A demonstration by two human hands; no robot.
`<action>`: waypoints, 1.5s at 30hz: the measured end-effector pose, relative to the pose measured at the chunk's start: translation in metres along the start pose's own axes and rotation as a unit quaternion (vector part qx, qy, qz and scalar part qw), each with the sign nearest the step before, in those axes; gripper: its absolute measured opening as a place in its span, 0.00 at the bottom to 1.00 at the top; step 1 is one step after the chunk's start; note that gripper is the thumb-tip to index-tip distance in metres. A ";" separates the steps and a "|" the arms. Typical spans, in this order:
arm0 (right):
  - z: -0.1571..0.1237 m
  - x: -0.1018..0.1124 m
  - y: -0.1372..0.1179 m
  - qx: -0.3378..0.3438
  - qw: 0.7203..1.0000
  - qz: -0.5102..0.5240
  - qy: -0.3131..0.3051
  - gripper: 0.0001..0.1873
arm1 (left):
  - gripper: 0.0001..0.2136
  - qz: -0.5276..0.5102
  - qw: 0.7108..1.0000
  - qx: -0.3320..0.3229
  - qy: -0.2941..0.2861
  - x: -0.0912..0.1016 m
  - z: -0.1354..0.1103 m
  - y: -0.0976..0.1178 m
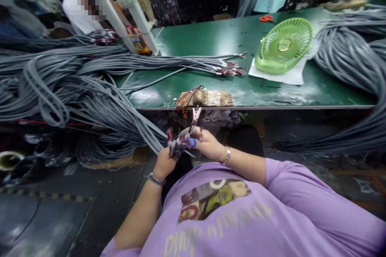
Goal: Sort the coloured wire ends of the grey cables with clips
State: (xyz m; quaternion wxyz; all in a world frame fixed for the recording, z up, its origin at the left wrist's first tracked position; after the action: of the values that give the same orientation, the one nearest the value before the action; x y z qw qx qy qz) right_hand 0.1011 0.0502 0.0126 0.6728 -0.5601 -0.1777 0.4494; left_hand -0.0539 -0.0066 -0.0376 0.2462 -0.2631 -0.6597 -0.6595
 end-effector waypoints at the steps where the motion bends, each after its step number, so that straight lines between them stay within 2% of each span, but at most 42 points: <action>1: 0.001 0.003 0.003 -0.001 1.000 0.015 0.015 0.26 | 0.10 0.006 1.000 -0.010 -0.003 -0.001 0.003 0.004; 5: 0.004 0.008 0.016 -0.057 0.998 -0.004 0.034 0.33 | 0.08 0.054 0.998 -0.008 -0.024 -0.009 0.008 0.014; 7: 0.006 0.008 0.015 -0.067 0.996 -0.033 0.042 0.31 | 0.06 0.102 0.994 0.005 -0.025 -0.014 0.008 0.016; 12: 0.015 0.002 0.008 -0.063 0.993 -0.096 0.030 0.24 | 0.10 0.168 0.985 0.015 -0.032 -0.027 0.007 0.014; 17: 0.022 0.003 0.018 -0.041 0.989 -0.139 0.029 0.22 | 0.06 0.146 0.988 0.026 -0.047 -0.028 0.009 0.009; 21: 0.025 -0.003 0.008 -0.015 0.987 -0.158 -0.017 0.22 | 0.05 0.108 0.991 -0.003 -0.079 -0.021 0.002 0.016; 23: 0.023 -0.004 -0.003 -0.012 0.987 -0.161 -0.027 0.23 | 0.09 0.094 0.994 -0.033 -0.043 -0.009 -0.005 0.027; 25: 0.019 -0.006 -0.015 0.001 0.988 -0.153 -0.035 0.25 | 0.19 0.082 0.991 -0.076 0.076 0.012 -0.011 0.042; 26: 0.017 -0.007 -0.018 0.006 0.988 -0.150 -0.040 0.25 | 0.26 0.078 0.985 -0.105 0.113 0.019 -0.013 0.052; 27: 0.015 -0.008 -0.020 0.008 0.988 -0.150 -0.044 0.26 | 0.33 0.066 0.985 -0.124 0.103 0.020 -0.010 0.060; 28: 0.013 -0.009 -0.019 0.008 0.987 -0.156 -0.049 0.26 | 0.38 0.047 0.988 -0.134 0.059 0.017 -0.005 0.067; 30: 0.010 -0.011 -0.015 0.005 0.982 -0.178 -0.055 0.26 | 0.39 0.000 0.985 -0.164 -0.054 0.004 0.006 0.080; 32: 0.007 -0.011 -0.012 0.018 0.973 -0.224 -0.058 0.25 | 0.37 -0.049 0.978 -0.163 -0.122 -0.006 0.016 0.084; 34: 0.003 -0.011 -0.016 0.070 0.950 -0.299 -0.064 0.23 | 0.30 -0.064 0.977 -0.153 -0.134 -0.011 0.022 0.083; 37: -0.003 -0.018 -0.027 0.168 0.883 -0.428 -0.098 0.15 | 0.13 -0.042 0.980 -0.153 -0.117 -0.011 0.021 0.080; 39: -0.006 -0.023 -0.031 0.206 0.853 -0.461 -0.132 0.11 | 0.10 -0.031 0.976 -0.171 -0.134 -0.010 0.017 0.083; 40: -0.006 -0.025 -0.032 0.212 0.849 -0.461 -0.146 0.11 | 0.10 -0.031 0.970 -0.181 -0.158 -0.010 0.015 0.086; 42: -0.003 -0.024 -0.031 0.209 0.860 -0.441 -0.152 0.13 | 0.11 -0.017 0.965 -0.185 -0.182 -0.009 0.015 0.092; 45: 0.004 -0.018 -0.030 0.179 0.890 -0.402 -0.119 0.17 | 0.11 -0.008 0.971 -0.177 -0.161 -0.010 0.020 0.095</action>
State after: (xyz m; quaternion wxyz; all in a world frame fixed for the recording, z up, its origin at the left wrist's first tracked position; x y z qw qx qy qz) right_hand 0.1006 0.0394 0.0463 0.8584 -0.2536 -0.3832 0.2280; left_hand 0.0177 0.0124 0.0264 0.0809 -0.3999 -0.5651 -0.7170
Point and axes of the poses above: each hand's wrist, its own z-axis towards the middle knuckle, its own x-axis out of the back of the hand, y = z × x, the point moved 6 cm from there along z, towards the middle knuckle, and after that the axes turned 8 degrees about -y, right-handed, at the moved point
